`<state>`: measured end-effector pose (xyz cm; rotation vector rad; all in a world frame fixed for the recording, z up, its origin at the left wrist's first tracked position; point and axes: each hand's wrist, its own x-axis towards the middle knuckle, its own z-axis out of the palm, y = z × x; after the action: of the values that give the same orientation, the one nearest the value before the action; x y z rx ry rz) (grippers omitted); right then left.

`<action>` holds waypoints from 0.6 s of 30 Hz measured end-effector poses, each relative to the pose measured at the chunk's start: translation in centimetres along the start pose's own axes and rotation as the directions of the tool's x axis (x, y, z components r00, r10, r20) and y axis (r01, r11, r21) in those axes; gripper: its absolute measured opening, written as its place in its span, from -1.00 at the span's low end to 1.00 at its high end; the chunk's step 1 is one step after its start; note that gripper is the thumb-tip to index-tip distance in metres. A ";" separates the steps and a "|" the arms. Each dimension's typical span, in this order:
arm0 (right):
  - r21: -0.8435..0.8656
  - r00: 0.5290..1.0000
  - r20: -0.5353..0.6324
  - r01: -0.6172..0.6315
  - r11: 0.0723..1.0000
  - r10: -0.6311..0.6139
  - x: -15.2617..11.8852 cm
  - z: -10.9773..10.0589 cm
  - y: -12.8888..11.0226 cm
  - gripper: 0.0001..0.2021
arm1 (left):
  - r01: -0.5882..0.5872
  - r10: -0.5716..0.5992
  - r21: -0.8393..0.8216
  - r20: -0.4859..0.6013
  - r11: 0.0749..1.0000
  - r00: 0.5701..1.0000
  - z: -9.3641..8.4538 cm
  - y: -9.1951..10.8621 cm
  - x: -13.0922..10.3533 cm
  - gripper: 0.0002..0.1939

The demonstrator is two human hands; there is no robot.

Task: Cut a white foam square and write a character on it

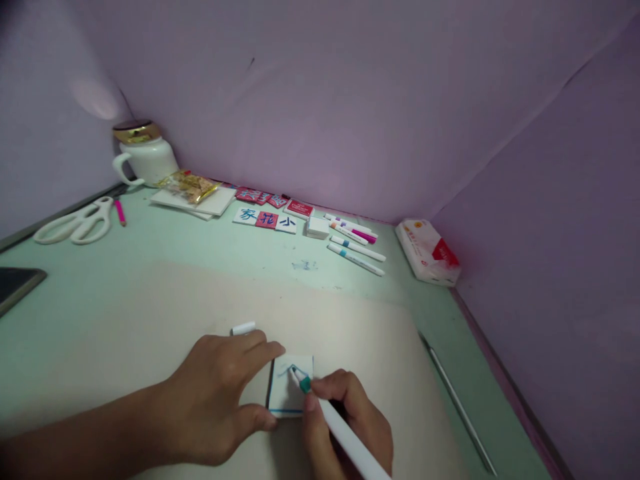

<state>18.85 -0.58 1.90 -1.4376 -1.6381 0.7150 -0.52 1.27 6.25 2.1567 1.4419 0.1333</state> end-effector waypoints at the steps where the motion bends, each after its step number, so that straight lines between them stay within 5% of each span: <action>1: 0.008 0.998 0.036 0.042 0.999 -0.042 0.0 -0.2 0.3 -0.84 | -0.005 0.005 -0.001 0.000 1.000 1.000 0.0 0.0 0.0 -0.62; 18: -0.226 0.970 0.122 0.231 0.946 -0.208 0.6 -0.3 -0.5 -0.79 | -0.009 0.009 -0.018 -0.019 1.000 1.000 0.2 -0.1 -0.1 -0.60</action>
<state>18.85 -0.10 2.58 -1.3710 -1.9791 0.4784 -0.52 1.17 6.08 2.1532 1.4365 0.1703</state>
